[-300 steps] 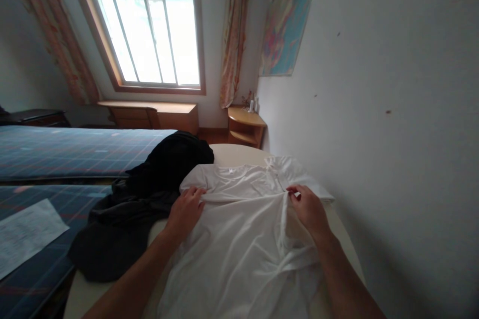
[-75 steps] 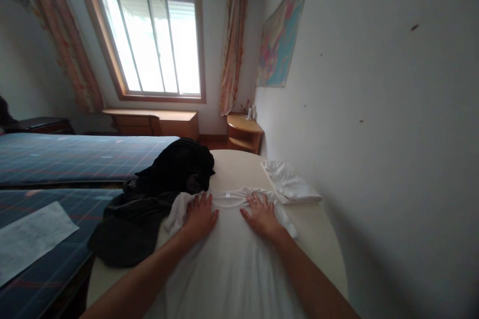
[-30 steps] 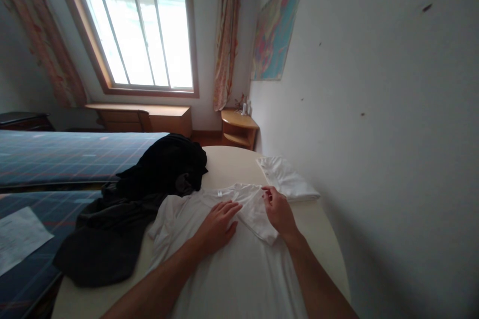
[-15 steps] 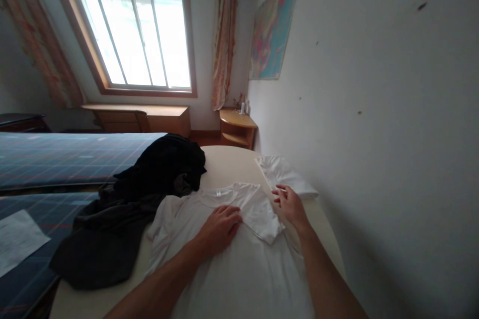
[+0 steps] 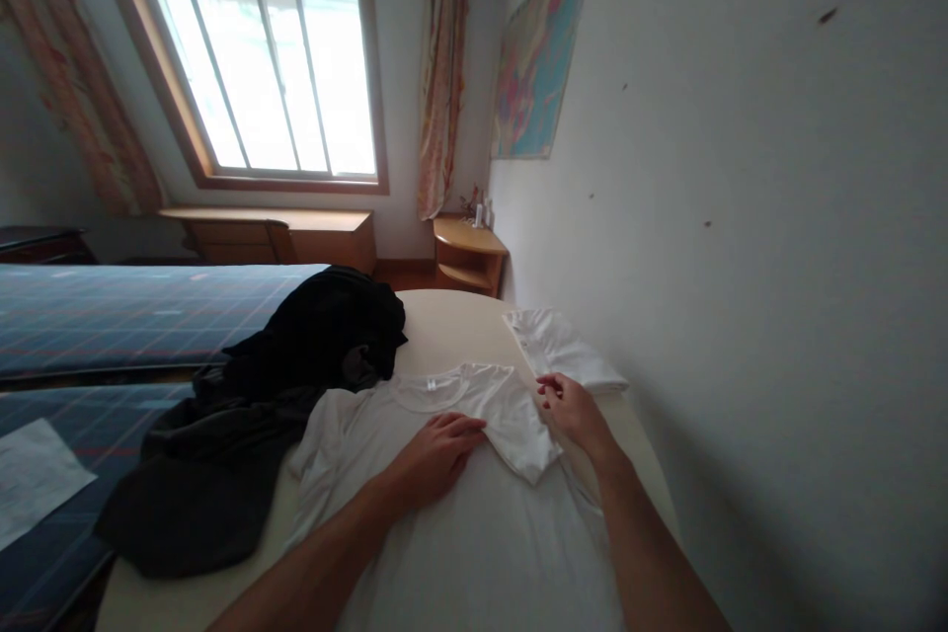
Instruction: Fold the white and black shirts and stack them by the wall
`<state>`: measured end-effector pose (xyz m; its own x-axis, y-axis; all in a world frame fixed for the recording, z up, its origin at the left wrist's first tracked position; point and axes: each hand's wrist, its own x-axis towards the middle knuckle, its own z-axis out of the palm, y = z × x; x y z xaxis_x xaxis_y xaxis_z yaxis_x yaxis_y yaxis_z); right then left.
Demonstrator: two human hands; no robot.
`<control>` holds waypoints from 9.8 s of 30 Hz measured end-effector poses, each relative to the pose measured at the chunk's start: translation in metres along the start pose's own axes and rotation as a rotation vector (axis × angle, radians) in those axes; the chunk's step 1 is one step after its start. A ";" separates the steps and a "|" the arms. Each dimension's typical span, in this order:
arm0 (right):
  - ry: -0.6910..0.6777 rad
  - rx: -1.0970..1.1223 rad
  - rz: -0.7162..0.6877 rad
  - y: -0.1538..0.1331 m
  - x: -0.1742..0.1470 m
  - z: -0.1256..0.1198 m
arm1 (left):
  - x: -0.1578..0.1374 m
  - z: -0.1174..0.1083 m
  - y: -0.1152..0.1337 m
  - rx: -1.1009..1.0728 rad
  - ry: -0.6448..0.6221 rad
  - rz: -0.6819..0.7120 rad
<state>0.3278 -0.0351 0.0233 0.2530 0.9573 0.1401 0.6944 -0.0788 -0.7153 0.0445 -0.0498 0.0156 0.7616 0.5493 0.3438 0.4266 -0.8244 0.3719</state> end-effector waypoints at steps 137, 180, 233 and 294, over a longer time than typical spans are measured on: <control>-0.104 -0.630 0.081 -0.020 -0.028 -0.011 | -0.002 -0.001 -0.011 0.019 -0.028 -0.046; -0.380 -0.337 -0.123 -0.079 -0.132 0.000 | 0.000 0.000 -0.009 0.101 0.083 0.066; -0.213 -0.498 -0.507 -0.081 0.019 0.093 | 0.001 0.007 -0.010 0.066 0.233 -0.345; -0.248 -0.579 -0.094 -0.069 0.079 0.115 | 0.059 -0.146 -0.124 0.843 0.062 -0.625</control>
<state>0.2225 0.0779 0.0050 0.0573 0.9980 -0.0282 0.9753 -0.0620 -0.2119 -0.0347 0.1050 0.1158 0.2726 0.8961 0.3502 0.9547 -0.2067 -0.2142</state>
